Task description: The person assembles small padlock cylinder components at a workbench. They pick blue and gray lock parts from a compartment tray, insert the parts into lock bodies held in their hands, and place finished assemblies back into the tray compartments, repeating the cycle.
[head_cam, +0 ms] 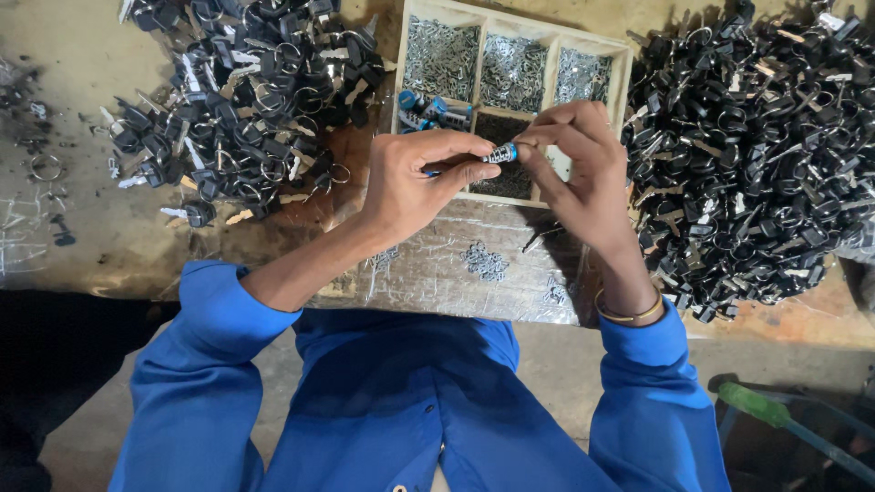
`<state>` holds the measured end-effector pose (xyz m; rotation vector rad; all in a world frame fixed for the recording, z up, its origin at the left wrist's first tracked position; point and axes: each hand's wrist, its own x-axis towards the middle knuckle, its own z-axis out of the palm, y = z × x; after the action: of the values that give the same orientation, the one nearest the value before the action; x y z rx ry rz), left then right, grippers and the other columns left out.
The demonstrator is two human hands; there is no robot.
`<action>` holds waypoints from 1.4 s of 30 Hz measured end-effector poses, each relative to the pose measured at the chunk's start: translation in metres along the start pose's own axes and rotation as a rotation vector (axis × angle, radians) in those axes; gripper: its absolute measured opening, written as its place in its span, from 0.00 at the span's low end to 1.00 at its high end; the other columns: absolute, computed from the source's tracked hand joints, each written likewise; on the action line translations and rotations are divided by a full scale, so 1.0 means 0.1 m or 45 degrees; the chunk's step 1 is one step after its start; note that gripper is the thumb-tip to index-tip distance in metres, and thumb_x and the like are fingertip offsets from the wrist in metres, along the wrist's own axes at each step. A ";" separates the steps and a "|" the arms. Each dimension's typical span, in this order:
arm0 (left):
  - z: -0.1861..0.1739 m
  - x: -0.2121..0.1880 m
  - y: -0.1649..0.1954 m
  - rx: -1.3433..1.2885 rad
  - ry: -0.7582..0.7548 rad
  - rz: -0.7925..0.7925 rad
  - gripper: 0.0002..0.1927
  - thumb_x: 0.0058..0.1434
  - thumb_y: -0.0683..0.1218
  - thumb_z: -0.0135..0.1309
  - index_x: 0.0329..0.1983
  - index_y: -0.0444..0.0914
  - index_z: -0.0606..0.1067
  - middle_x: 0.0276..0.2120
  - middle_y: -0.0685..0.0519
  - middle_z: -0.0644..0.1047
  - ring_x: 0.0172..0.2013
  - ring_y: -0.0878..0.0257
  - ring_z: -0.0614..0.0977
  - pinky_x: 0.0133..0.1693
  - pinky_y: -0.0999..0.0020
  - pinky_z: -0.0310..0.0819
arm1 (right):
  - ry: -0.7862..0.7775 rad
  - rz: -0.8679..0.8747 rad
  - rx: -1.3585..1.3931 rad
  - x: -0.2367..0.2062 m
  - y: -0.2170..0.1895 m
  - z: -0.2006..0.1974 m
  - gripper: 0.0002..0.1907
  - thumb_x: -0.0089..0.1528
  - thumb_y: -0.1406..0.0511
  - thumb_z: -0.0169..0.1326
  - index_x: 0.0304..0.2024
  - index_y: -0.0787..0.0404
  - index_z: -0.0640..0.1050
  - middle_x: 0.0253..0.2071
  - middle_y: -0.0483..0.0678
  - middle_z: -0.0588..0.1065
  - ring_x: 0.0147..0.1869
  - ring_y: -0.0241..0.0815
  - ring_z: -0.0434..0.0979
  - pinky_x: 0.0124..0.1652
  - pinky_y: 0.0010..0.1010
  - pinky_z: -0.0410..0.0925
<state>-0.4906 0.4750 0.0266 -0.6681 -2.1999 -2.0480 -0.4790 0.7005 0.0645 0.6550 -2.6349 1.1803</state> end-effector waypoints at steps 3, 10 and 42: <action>0.00 -0.01 0.00 0.009 -0.005 -0.022 0.09 0.61 0.38 0.68 0.44 0.32 0.82 0.40 0.49 0.85 0.40 0.64 0.88 0.40 0.73 0.86 | 0.008 0.041 0.214 -0.03 -0.02 0.01 0.06 0.69 0.73 0.62 0.48 0.65 0.79 0.48 0.50 0.75 0.52 0.42 0.75 0.50 0.29 0.68; 0.01 -0.01 0.00 -0.017 -0.026 -0.026 0.09 0.61 0.38 0.68 0.44 0.32 0.82 0.39 0.48 0.85 0.39 0.64 0.88 0.41 0.73 0.86 | -0.030 0.095 0.341 -0.07 -0.03 0.10 0.06 0.69 0.73 0.60 0.48 0.65 0.80 0.49 0.50 0.73 0.50 0.39 0.73 0.48 0.28 0.68; 0.02 -0.04 -0.07 -0.016 -0.050 0.091 0.07 0.61 0.36 0.67 0.42 0.33 0.82 0.42 0.47 0.85 0.41 0.62 0.89 0.42 0.72 0.86 | -0.039 -0.077 0.105 -0.02 -0.10 0.01 0.08 0.64 0.75 0.65 0.46 0.65 0.83 0.46 0.50 0.79 0.51 0.45 0.76 0.53 0.34 0.68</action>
<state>-0.4895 0.4759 0.0183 -0.7831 -2.1525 -2.0327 -0.4729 0.6945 0.0699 0.7676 -2.5834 1.2770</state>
